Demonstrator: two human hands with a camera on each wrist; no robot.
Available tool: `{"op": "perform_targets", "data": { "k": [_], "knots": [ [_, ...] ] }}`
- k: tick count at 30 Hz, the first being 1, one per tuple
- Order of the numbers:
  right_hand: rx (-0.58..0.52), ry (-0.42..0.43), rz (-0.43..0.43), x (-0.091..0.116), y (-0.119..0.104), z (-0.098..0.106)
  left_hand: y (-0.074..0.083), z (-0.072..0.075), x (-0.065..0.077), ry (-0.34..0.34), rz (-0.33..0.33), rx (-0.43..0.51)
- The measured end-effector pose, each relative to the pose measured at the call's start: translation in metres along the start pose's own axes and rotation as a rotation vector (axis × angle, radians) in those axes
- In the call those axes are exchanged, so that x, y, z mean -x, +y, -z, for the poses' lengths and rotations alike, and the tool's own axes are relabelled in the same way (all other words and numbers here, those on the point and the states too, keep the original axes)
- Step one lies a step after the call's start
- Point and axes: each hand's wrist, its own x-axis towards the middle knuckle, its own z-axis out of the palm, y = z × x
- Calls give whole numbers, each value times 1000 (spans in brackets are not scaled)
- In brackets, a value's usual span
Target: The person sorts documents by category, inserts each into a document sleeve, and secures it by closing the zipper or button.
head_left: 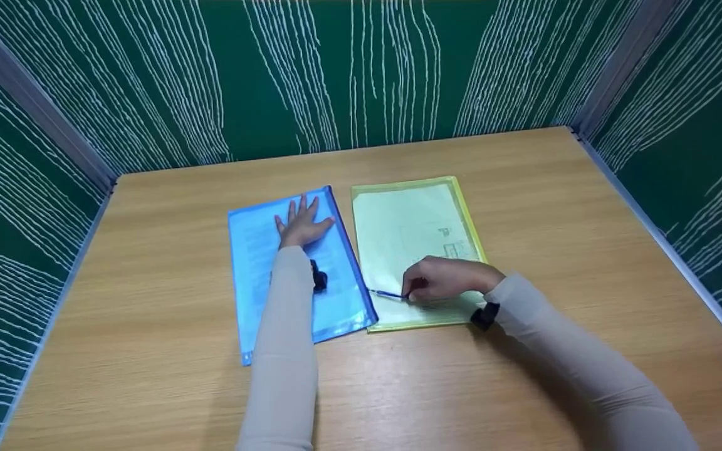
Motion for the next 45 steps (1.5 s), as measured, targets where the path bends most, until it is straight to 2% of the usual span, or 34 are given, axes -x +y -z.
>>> {"op": "perform_targets", "data": {
  "k": [4,19,29,35,45],
  "knots": [
    [-6,-14,19,6,-1,0,0,1,0,-2,6,-10],
    [-35,-71,-24,13,-2,-5,-3,4,0,-4,2,25],
    [-42,-77,11,13,-2,-6,-6,5,-2,-3,-10,31],
    [-65,-102,16,18,-4,-8,-8,7,-5,-21,-3,46],
    [-79,-146,25,23,-8,-8,-8,7,-3,-15,3,59]
  ]
}}
